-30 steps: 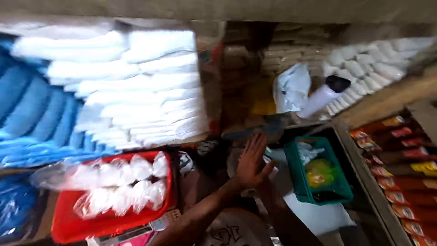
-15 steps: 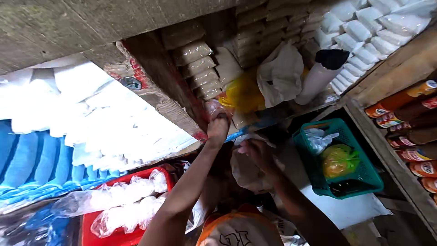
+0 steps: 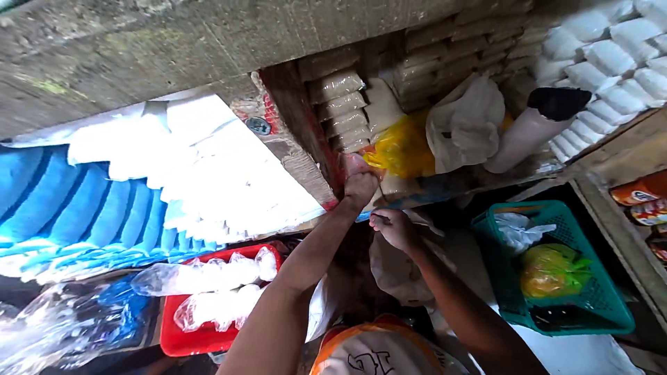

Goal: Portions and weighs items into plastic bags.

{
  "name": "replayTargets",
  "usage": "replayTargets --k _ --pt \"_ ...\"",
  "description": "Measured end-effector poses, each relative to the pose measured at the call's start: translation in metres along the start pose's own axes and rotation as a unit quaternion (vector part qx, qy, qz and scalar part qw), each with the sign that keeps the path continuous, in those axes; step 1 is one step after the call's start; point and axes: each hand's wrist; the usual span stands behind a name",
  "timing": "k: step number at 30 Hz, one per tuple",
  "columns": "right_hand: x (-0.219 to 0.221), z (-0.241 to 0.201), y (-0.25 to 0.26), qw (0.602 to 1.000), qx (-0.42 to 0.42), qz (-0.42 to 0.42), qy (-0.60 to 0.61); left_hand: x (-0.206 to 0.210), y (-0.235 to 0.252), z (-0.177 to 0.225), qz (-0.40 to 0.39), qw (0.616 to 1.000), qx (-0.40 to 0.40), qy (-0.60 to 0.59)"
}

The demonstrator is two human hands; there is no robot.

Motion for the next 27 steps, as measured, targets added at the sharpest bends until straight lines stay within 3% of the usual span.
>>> replayTargets --k 4,8,11,18,20,23,25,27 --pt "0.005 -0.014 0.008 0.992 -0.015 0.066 -0.103 -0.016 0.009 -0.006 -0.006 0.998 -0.06 -0.034" --pt "0.019 -0.006 0.025 0.962 -0.126 0.159 -0.182 -0.024 0.018 -0.016 -0.023 0.982 -0.114 -0.147" --pt "0.028 0.005 0.043 0.934 -0.168 0.198 -0.244 -0.021 0.02 -0.02 0.014 0.977 -0.141 -0.161" --pt "0.038 -0.005 0.085 0.886 -0.089 0.117 -0.44 -0.022 -0.004 -0.022 0.091 0.974 -0.127 -0.162" --pt "0.044 -0.008 0.091 0.888 -0.084 0.115 -0.438 -0.021 -0.029 -0.019 0.123 0.969 -0.105 -0.189" --pt "0.052 -0.007 0.086 0.9 -0.139 0.157 -0.382 -0.027 -0.078 -0.019 0.175 0.952 -0.059 -0.244" --pt "0.052 -0.011 0.081 0.926 -0.151 0.168 -0.303 -0.026 -0.103 -0.021 0.252 0.923 -0.041 -0.289" --pt "0.051 -0.013 0.087 0.95 -0.108 0.145 -0.257 -0.022 -0.127 -0.031 0.329 0.872 -0.032 -0.36"
Point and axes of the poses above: each hand's wrist, its own y-axis towards the middle knuckle, its own x-axis out of the palm, z = x × y, and after that the axes turned 9 degrees about y, right-handed
